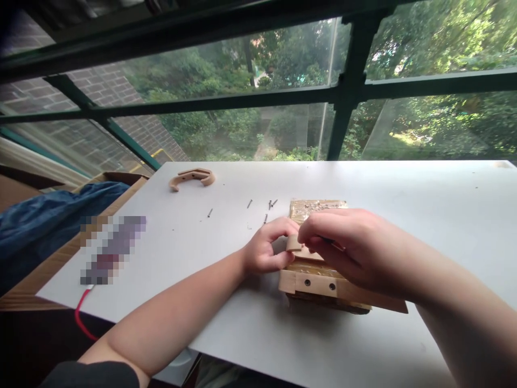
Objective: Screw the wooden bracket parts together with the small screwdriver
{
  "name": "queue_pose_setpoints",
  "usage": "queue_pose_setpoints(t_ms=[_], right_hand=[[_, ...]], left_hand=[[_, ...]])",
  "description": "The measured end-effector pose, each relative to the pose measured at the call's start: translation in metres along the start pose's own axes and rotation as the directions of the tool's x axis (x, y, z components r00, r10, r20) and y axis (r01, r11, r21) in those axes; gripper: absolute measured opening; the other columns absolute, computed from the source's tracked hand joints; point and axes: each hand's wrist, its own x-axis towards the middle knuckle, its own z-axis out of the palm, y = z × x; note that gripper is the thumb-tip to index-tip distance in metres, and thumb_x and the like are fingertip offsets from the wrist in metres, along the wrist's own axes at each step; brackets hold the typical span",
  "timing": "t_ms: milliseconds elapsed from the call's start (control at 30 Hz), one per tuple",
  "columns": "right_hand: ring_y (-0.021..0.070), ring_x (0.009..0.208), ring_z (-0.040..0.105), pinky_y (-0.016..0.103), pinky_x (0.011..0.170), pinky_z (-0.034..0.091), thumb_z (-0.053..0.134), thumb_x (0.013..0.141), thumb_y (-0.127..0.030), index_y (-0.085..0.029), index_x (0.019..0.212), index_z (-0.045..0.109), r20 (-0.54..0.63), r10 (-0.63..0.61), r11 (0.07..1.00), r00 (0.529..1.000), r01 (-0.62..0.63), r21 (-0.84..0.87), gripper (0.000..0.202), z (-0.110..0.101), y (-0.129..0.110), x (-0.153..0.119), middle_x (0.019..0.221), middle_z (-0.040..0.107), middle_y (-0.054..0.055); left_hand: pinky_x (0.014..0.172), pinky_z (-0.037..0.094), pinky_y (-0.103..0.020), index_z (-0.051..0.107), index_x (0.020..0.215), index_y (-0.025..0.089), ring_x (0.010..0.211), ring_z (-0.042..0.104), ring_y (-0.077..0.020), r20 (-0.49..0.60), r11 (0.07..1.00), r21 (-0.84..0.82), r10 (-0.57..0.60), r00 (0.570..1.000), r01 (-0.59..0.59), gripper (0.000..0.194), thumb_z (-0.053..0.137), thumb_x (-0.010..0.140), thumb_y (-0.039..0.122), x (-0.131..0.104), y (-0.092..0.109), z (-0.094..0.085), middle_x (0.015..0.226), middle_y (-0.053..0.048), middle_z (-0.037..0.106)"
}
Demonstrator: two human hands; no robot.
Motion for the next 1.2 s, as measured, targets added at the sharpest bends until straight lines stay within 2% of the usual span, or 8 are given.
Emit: queue_pose_setpoints(t_ms=[100,233,433,667,900,1000,1100,1200], right_hand=[[0.0147,0.067,0.056,0.026,0.059,0.043,0.056,0.086,-0.011,-0.022,0.096,0.059,0.046,0.041,0.999,0.998,-0.041,0.005,0.015,-0.003,-0.007,-0.002,0.079,0.064,0.001],[0.0165,0.075,0.06,0.026,0.065,0.046,0.052,0.082,-0.007,-0.022,0.101,0.058,0.06,0.124,0.992,0.99,-0.123,-0.014,0.025,-0.007,-0.012,-0.004,0.088,0.067,0.003],[0.0181,0.085,0.066,0.026,0.07,0.05,0.052,0.09,-0.014,-0.022,0.111,0.059,0.014,0.159,0.987,0.987,-0.159,-0.011,0.024,-0.008,-0.006,-0.004,0.102,0.071,0.006],[0.0153,0.072,0.063,0.025,0.064,0.044,0.058,0.095,-0.027,-0.022,0.105,0.069,0.076,0.08,0.996,0.994,-0.077,-0.044,0.016,-0.014,-0.002,-0.005,0.09,0.073,0.004],[0.0105,0.053,0.046,0.025,0.053,0.035,0.062,0.093,-0.033,-0.019,0.075,0.063,-0.06,0.103,0.979,0.993,-0.112,-0.172,0.022,-0.011,-0.001,-0.001,0.063,0.059,0.0],[0.0109,0.059,0.051,0.024,0.057,0.038,0.061,0.094,-0.027,-0.019,0.081,0.064,-0.111,0.079,0.985,0.991,-0.095,-0.147,0.015,-0.004,0.001,0.002,0.072,0.064,0.002],[0.0109,0.068,0.056,0.023,0.063,0.041,0.058,0.094,-0.019,-0.019,0.094,0.065,-0.165,-0.02,0.998,0.986,0.008,-0.07,0.007,0.006,0.003,0.006,0.083,0.067,0.002],[0.0091,0.066,0.051,0.022,0.061,0.04,0.057,0.094,-0.016,-0.019,0.095,0.063,-0.139,-0.092,0.996,0.986,0.092,-0.012,0.007,0.011,0.003,0.009,0.077,0.062,-0.001]], left_hand=[[0.094,0.054,-0.043,0.068,0.094,0.019,0.101,0.067,-0.0267,0.009,1.0,0.009,-0.014,1.0,0.014,0.022,0.071,0.08,0.036,-0.001,0.0,-0.001,0.102,-0.011,0.072],[0.095,0.054,-0.042,0.069,0.095,0.019,0.1,0.066,-0.0257,0.034,0.999,0.021,-0.035,0.999,0.034,0.021,0.07,0.08,0.034,-0.001,0.0,-0.003,0.102,-0.011,0.071],[0.094,0.053,-0.042,0.069,0.096,0.018,0.102,0.066,-0.026,0.027,0.999,0.011,-0.035,0.999,0.035,0.022,0.072,0.08,0.034,-0.002,-0.001,-0.003,0.104,-0.011,0.071],[0.093,0.054,-0.041,0.069,0.094,0.018,0.101,0.066,-0.0253,0.018,0.998,0.022,-0.054,0.998,0.053,0.021,0.071,0.08,0.034,-0.002,0.0,-0.002,0.103,-0.012,0.07],[0.093,0.053,-0.042,0.068,0.094,0.018,0.102,0.066,-0.0258,0.028,0.999,0.013,-0.05,0.998,0.049,0.021,0.071,0.08,0.032,-0.002,0.0,-0.003,0.106,-0.012,0.07],[0.093,0.053,-0.042,0.069,0.095,0.018,0.101,0.066,-0.0254,0.025,0.999,0.016,-0.04,0.999,0.039,0.021,0.071,0.081,0.033,-0.001,0.001,-0.003,0.104,-0.012,0.07],[0.092,0.053,-0.041,0.069,0.095,0.018,0.099,0.066,-0.0248,0.018,0.999,0.031,-0.034,0.999,0.034,0.021,0.069,0.082,0.035,-0.001,0.002,-0.003,0.102,-0.011,0.07],[0.09,0.054,-0.04,0.068,0.096,0.018,0.097,0.066,-0.0243,0.019,0.998,0.041,-0.041,0.999,0.04,0.023,0.069,0.082,0.036,0.0,0.003,-0.003,0.102,-0.01,0.069]])
